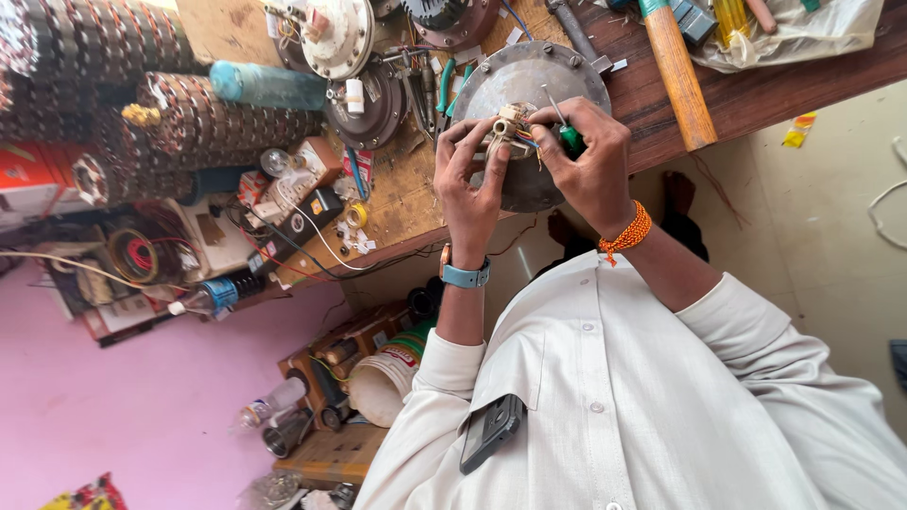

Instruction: The person retrieves a screwdriver from a box and uses it to tighten screws on a circular metal component, likely a fan motor base. They then attach a small white plastic part to the component and continue tightening screws to secure it.

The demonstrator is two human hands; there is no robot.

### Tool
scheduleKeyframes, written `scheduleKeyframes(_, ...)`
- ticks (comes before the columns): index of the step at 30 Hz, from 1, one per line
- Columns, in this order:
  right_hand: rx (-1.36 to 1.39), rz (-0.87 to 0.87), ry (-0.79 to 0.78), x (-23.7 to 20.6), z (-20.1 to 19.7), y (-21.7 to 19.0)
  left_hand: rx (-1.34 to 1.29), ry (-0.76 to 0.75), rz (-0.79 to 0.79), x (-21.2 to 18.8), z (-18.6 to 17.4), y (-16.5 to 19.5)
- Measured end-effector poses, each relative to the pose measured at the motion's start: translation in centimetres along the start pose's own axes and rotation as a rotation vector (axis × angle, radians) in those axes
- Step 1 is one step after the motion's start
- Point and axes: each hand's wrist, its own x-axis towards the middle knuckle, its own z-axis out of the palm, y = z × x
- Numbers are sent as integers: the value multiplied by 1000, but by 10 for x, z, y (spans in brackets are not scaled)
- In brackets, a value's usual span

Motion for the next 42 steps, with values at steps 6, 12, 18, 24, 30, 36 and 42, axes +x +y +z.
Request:
scheduleKeyframes(6, 44, 28, -10, 1, -1, 2, 64, -104, -26, 7, -10, 1)
scheduleKeyframes(12, 50, 20, -13, 2, -2, 8, 171, -154, 84, 17, -16, 10)
scheduleKeyframes(18, 39, -9, -24, 9, -4, 2, 282, -132, 172, 20, -12, 17)
scheduleKeyframes(24, 31, 70, -49, 1, 5, 14, 358, -168, 268, 25, -17, 19)
scheduleKeyframes(30, 378, 172, 180, 2, -21, 65, 336, -256, 245, 31, -23, 20)
scheduleKeyframes(36, 740, 637, 151, 5, -104, 119, 131, -202, 127, 23, -9, 20)
scheduleKeyframes(42, 843, 391, 358, -16, -93, 150, 186, -84, 76, 19, 13, 17)
